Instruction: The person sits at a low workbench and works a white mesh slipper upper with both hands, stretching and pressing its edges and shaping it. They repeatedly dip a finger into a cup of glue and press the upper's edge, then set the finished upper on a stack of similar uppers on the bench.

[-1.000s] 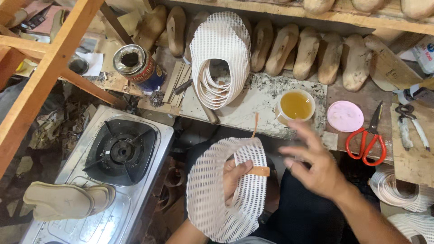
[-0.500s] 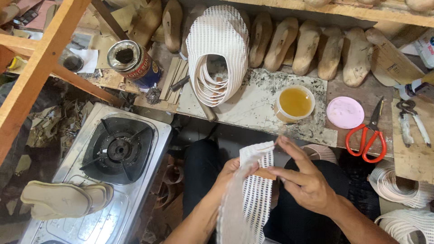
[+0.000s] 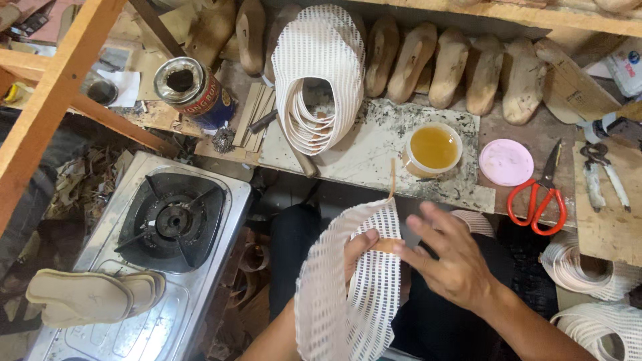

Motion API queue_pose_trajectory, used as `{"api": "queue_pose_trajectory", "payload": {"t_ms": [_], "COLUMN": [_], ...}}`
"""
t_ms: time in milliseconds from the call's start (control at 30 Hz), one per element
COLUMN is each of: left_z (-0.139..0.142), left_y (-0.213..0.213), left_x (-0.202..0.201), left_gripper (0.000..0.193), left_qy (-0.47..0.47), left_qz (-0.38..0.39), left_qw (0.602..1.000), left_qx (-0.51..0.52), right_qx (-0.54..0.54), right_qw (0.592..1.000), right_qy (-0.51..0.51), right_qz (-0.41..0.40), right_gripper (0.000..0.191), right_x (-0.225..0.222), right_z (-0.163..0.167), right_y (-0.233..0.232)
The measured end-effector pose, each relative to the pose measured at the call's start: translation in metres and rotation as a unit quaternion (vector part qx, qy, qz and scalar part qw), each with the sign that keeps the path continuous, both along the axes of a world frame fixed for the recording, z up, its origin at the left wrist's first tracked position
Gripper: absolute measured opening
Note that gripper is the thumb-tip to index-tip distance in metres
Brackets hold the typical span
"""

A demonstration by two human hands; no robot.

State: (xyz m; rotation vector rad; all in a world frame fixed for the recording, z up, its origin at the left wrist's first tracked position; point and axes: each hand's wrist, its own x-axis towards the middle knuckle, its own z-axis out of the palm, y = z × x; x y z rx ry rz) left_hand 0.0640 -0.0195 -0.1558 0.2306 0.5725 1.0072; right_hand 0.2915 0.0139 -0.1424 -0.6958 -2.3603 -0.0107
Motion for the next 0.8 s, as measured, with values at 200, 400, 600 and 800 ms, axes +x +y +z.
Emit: {"api": "queue_pose_trajectory", "payload": {"t_ms": [200,400,600,800], "left_z": [-0.026,-0.048,-0.069,-0.088], "left_y": [0.009,0.021,0.016,0.005], "left_x": [-0.008,-0.028,-0.047,-0.045], "left_gripper": [0.027,0.027,0.035,0.038], "left_qy": [0.126,0.154,0.143,0.017], "left_qz": [0.02,0.093,0.093,0.144], "left_qw": [0.989,0.982,0.984,0.989], "left_qx": [0.077,0.048,0.058,-0.022], "right_qx": [-0.024,-0.046,-0.089,-0.082], "right_qw": [1.0,0.998,0.971,0.971], "right_qy": [-0.016,-0.001,-0.027,-0.042], "right_qz": [0.009,-0.047,-0.22,-0.221], "right_gripper": [0.043,0.031,0.046,0.052], "right_x": [-0.008,0.001,0.014,0.02], "right_z": [0.003,0.005,0.001,-0.012], "right_y": [0.001,0.024,0.091,0.112]}}
